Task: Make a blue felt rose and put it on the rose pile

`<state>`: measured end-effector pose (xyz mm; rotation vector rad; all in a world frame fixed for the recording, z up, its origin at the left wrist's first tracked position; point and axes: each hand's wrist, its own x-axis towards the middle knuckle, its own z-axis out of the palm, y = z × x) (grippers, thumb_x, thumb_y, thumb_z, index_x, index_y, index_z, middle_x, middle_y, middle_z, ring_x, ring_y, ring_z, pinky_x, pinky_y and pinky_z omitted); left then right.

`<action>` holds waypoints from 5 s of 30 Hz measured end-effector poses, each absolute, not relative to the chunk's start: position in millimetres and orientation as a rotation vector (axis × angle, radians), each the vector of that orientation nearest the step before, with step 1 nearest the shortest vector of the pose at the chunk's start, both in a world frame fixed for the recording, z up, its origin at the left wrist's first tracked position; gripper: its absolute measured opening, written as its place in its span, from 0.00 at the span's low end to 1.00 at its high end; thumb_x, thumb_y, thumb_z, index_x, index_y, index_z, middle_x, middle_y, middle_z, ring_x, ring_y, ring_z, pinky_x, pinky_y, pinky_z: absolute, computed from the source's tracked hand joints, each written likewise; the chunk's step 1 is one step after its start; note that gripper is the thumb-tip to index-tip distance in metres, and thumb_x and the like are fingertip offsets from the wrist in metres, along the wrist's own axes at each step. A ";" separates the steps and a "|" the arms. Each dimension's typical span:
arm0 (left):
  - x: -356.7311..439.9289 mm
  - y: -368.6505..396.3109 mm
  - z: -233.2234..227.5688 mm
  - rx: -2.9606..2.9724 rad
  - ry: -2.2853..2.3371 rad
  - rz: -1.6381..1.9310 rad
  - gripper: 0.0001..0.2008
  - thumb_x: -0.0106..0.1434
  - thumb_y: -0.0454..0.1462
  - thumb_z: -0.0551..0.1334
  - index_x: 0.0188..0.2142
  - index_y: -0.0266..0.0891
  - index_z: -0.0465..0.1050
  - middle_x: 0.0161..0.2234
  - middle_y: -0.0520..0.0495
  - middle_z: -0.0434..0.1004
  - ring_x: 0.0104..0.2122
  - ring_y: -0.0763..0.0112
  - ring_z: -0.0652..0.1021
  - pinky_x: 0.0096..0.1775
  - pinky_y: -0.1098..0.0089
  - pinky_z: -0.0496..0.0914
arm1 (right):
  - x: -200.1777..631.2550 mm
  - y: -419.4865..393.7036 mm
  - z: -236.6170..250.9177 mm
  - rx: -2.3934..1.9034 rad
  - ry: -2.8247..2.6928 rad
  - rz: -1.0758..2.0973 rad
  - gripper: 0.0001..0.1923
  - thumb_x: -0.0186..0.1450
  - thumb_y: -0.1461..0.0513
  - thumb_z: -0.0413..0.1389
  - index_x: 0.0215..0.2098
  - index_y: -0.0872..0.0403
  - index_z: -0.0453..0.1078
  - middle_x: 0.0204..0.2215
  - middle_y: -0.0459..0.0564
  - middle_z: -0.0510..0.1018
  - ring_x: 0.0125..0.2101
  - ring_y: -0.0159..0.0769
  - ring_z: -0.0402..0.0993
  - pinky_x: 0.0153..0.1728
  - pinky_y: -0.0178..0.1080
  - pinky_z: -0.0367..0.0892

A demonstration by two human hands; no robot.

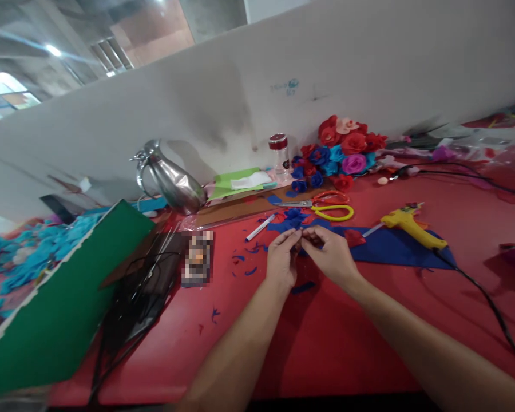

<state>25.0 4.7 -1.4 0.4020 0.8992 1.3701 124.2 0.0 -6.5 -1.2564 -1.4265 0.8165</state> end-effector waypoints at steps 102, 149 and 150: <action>18.6 8.2 -3.9 0.560 0.903 1.307 0.17 0.46 0.44 0.71 0.21 0.36 0.67 0.22 0.54 0.68 0.22 0.80 0.65 0.27 0.76 0.60 | 140.7 9.3 7.6 -1.132 -1.138 1.262 0.14 0.51 0.53 0.62 0.30 0.54 0.71 0.23 0.45 0.75 0.22 0.30 0.65 0.27 0.36 0.61; 16.5 10.0 -6.5 0.730 1.066 1.413 0.08 0.43 0.38 0.71 0.25 0.38 0.80 0.26 0.49 0.79 0.27 0.75 0.72 0.36 0.72 0.65 | 134.3 9.9 0.4 -1.151 -1.176 1.187 0.11 0.51 0.56 0.60 0.30 0.54 0.70 0.26 0.45 0.76 0.26 0.31 0.69 0.29 0.35 0.63; 16.4 10.0 -5.8 0.710 1.056 1.404 0.08 0.43 0.37 0.71 0.25 0.37 0.79 0.26 0.49 0.79 0.27 0.75 0.72 0.36 0.73 0.65 | 134.5 9.9 0.5 -1.157 -1.180 1.188 0.11 0.51 0.56 0.60 0.30 0.54 0.71 0.25 0.45 0.76 0.26 0.31 0.69 0.29 0.35 0.63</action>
